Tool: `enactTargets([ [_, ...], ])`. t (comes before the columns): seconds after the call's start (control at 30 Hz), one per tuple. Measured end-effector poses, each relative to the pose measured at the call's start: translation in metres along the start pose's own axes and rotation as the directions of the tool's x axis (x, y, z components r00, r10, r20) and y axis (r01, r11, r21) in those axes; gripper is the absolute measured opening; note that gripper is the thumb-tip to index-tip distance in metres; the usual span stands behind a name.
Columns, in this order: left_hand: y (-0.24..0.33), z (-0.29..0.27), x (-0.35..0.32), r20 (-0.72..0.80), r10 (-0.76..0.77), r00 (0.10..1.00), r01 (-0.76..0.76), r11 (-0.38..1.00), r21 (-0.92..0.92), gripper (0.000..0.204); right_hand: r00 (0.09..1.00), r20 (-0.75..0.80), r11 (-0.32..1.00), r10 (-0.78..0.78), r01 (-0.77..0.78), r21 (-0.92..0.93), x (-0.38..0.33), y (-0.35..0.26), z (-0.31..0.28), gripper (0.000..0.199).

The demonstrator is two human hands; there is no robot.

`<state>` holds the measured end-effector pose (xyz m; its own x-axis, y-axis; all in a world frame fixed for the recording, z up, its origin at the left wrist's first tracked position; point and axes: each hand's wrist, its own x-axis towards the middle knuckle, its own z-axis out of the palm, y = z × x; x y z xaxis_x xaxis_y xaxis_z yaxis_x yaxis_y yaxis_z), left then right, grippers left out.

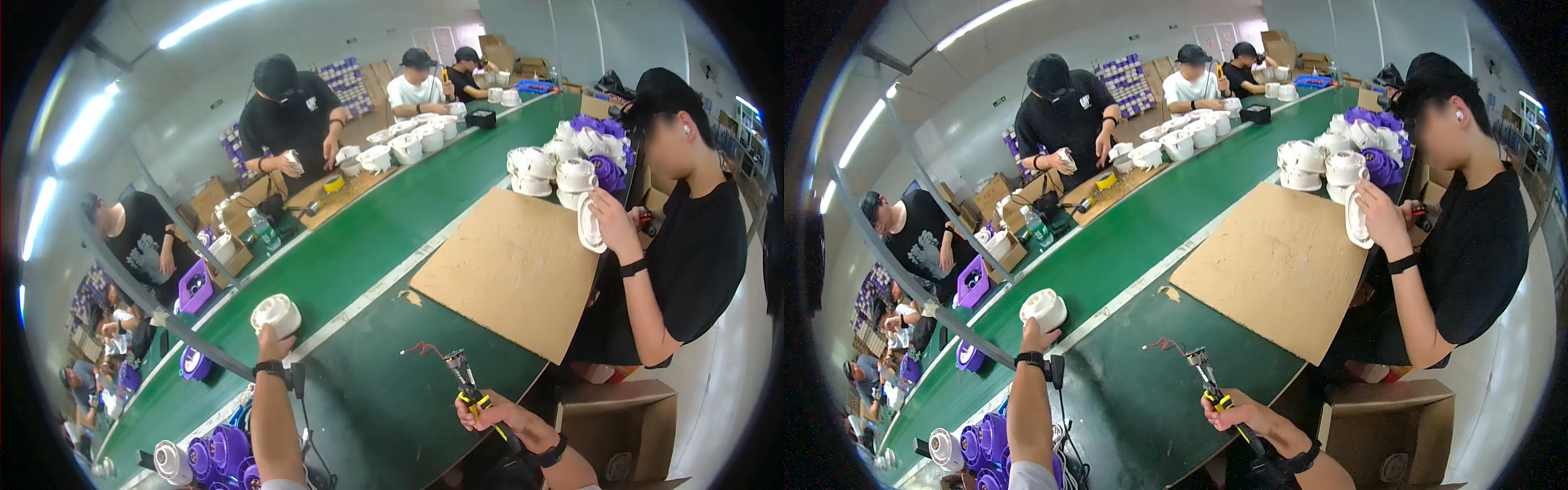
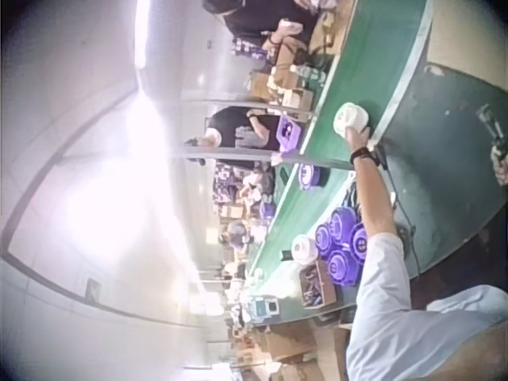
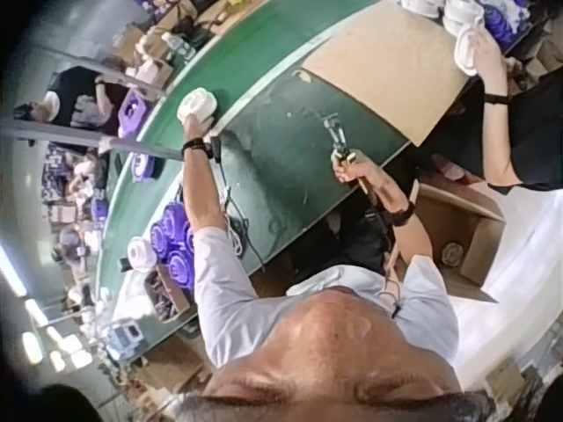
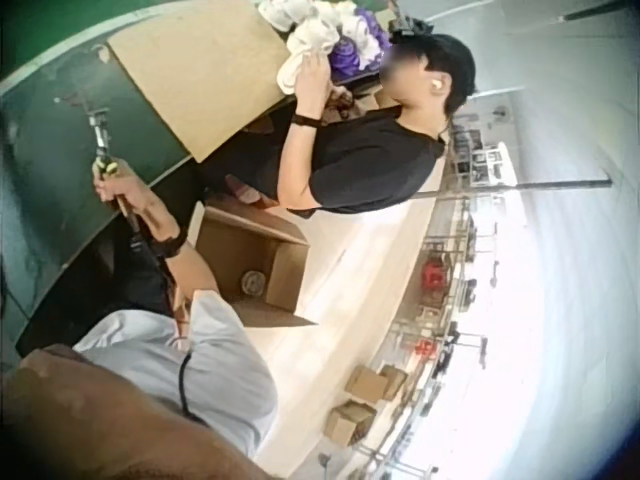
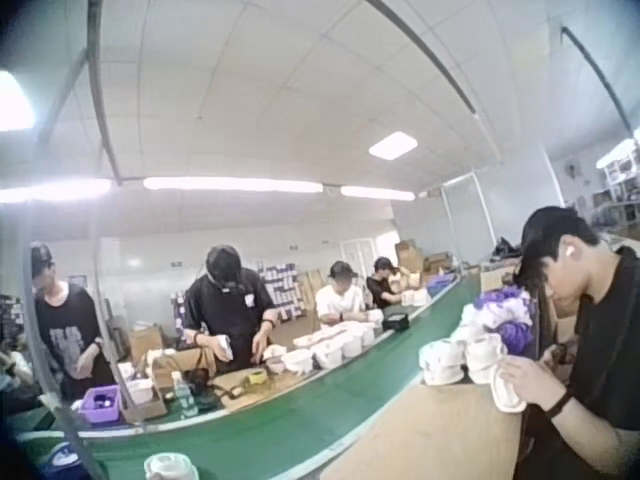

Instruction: Assembling smoke detector components at a factory workstation.

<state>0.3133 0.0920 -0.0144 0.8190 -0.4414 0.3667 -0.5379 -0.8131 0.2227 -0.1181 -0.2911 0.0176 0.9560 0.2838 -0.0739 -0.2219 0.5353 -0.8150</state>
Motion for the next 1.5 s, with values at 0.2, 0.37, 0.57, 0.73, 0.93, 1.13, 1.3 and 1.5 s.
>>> enactTargets([
  [0.2, 0.148, -0.041, 0.019, 0.624, 0.053, 0.779, 0.499, 0.55, -0.67, 0.055, 0.998, 0.055, 0.999, 0.035, -0.036, 0.018, 0.0, 0.006, -0.008, 0.029],
  [0.37, 0.309, -0.082, -0.047, 0.51, 0.64, 0.575, 0.253, 0.454, -0.854, 0.075, 0.989, 0.104, 0.994, 0.105, -0.106, 0.004, 0.009, -0.001, -0.005, 0.036],
  [0.57, 0.332, -0.092, -0.056, 0.413, 0.663, 0.624, 0.115, 0.445, -0.888, 0.031, 0.971, 0.14, 0.97, 0.193, -0.21, 0.121, 0.008, -0.02, 0.021, 0.047],
  [0.73, 0.309, -0.08, -0.043, 0.507, 0.596, 0.622, 0.27, 0.445, -0.854, 0.032, 0.972, 0.024, 0.972, 0.233, -0.234, 0.027, 0.014, -0.028, 0.028, 0.04],
  [0.93, 0.214, -0.039, 0.05, 0.291, 0.0, 0.957, 0.244, 0.543, -0.804, 0.031, 0.996, -0.084, 0.997, 0.029, -0.024, 0.069, 0.004, -0.015, 0.015, 0.043],
  [1.13, 0.101, 0.043, 0.147, -0.209, -0.402, 0.891, 0.393, 0.916, -0.087, 0.029, 0.964, -0.071, 0.966, -0.256, 0.257, 0.004, -0.011, 0.011, -0.009, 0.034],
  [1.3, 0.046, 0.059, 0.141, -0.158, -0.523, 0.837, 0.547, 0.802, 0.241, 0.02, 0.972, 0.19, 0.985, -0.14, 0.118, 0.123, 0.048, 0.021, -0.034, 0.034],
  [1.5, 0.037, 0.089, 0.187, -0.153, -0.493, 0.856, 0.513, 0.847, 0.138, 0.037, 0.969, 0.236, 0.983, -0.072, 0.029, 0.181, 0.081, 0.04, -0.057, 0.037],
])
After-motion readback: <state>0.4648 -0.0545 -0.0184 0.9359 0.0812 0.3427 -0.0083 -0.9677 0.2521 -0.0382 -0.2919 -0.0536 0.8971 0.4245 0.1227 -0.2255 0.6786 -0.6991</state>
